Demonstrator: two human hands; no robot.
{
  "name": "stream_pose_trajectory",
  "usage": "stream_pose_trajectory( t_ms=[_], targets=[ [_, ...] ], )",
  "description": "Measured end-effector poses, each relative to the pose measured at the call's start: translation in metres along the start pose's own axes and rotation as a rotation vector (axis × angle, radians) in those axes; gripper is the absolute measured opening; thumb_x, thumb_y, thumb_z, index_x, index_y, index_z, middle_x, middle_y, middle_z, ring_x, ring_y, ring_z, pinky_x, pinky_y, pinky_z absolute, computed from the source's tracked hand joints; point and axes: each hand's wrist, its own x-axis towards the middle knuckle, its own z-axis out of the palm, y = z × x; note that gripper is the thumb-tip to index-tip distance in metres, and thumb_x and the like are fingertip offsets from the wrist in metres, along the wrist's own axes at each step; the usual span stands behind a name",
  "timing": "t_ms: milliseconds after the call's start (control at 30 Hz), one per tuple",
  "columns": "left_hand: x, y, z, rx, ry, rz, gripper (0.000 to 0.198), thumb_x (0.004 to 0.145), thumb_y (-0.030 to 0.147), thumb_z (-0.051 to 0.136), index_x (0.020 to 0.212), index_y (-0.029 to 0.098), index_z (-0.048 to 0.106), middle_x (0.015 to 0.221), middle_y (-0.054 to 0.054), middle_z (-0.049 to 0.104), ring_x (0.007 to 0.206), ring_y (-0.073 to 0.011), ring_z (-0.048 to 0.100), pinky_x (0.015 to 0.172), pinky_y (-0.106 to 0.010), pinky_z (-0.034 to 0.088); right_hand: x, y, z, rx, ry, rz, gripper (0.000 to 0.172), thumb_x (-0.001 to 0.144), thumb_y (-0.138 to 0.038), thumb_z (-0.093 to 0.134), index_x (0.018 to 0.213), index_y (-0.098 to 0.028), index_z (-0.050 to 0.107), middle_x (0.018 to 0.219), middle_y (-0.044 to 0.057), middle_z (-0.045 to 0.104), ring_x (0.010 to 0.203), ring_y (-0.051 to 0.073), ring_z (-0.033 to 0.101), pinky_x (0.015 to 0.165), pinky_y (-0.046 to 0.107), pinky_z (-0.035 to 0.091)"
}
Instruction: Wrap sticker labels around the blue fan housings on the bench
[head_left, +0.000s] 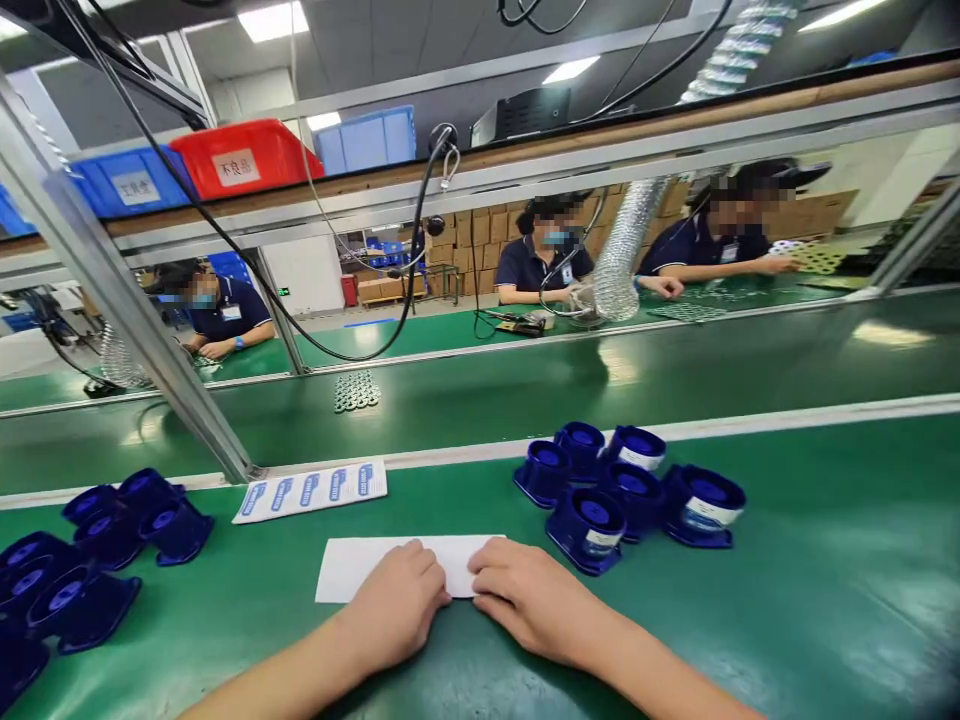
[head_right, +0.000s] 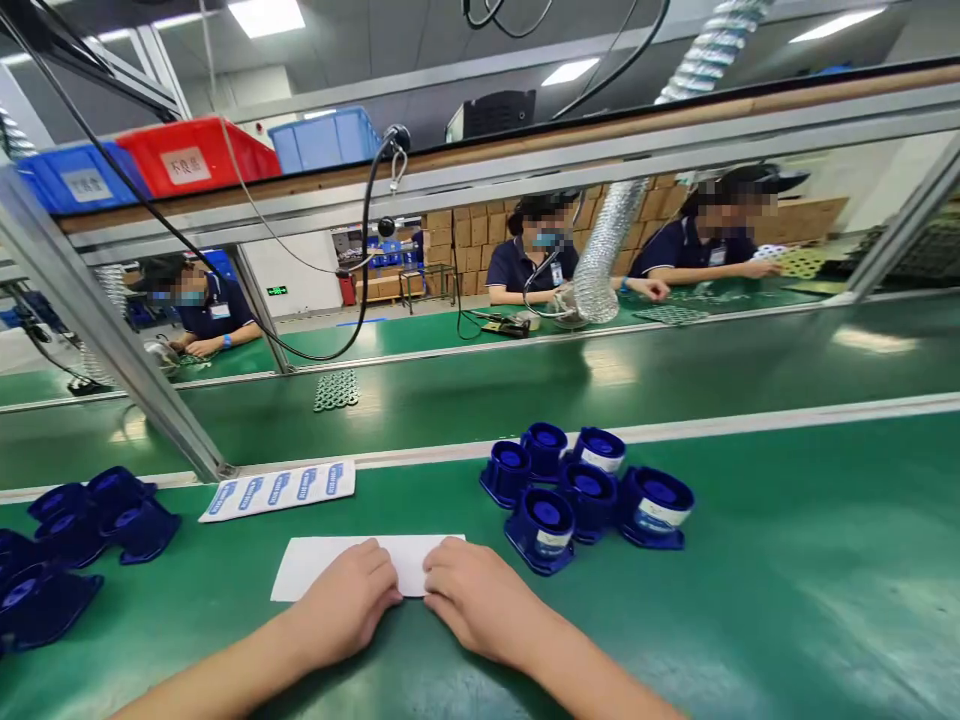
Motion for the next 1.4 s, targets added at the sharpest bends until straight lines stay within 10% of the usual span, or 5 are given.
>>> stream_pose_trajectory(
  t_ms=[600, 1400],
  targets=[
    [0.013, 0.011, -0.019, -0.074, -0.204, -0.092, 0.019, 0.102, 0.015, 0.043, 0.098, 0.017, 0.061, 0.102, -0.014, 0.070, 0.094, -0.0297, 0.065, 0.085, -0.043, 0.055, 0.011, -0.021, -0.008, -0.105, -0.173, 0.383, 0.020, 0.101, -0.008, 0.057, 0.090, -0.014, 0.073, 0.096, 0.015, 0.077, 0.093, 0.031, 0.072, 0.079, 0.037, 0.046],
    [-0.003, 0.010, -0.040, -0.256, -0.259, -0.064, 0.011, 0.101, 0.030, 0.059, 0.096, 0.021, 0.065, 0.099, -0.004, 0.073, 0.087, -0.0238, 0.071, 0.072, -0.032, 0.049, -0.001, -0.026, -0.025, -0.198, -0.343, 0.336, 0.015, 0.101, -0.009, 0.059, 0.100, -0.011, 0.074, 0.100, 0.018, 0.079, 0.083, 0.033, 0.076, 0.063, 0.037, 0.033]
  ],
)
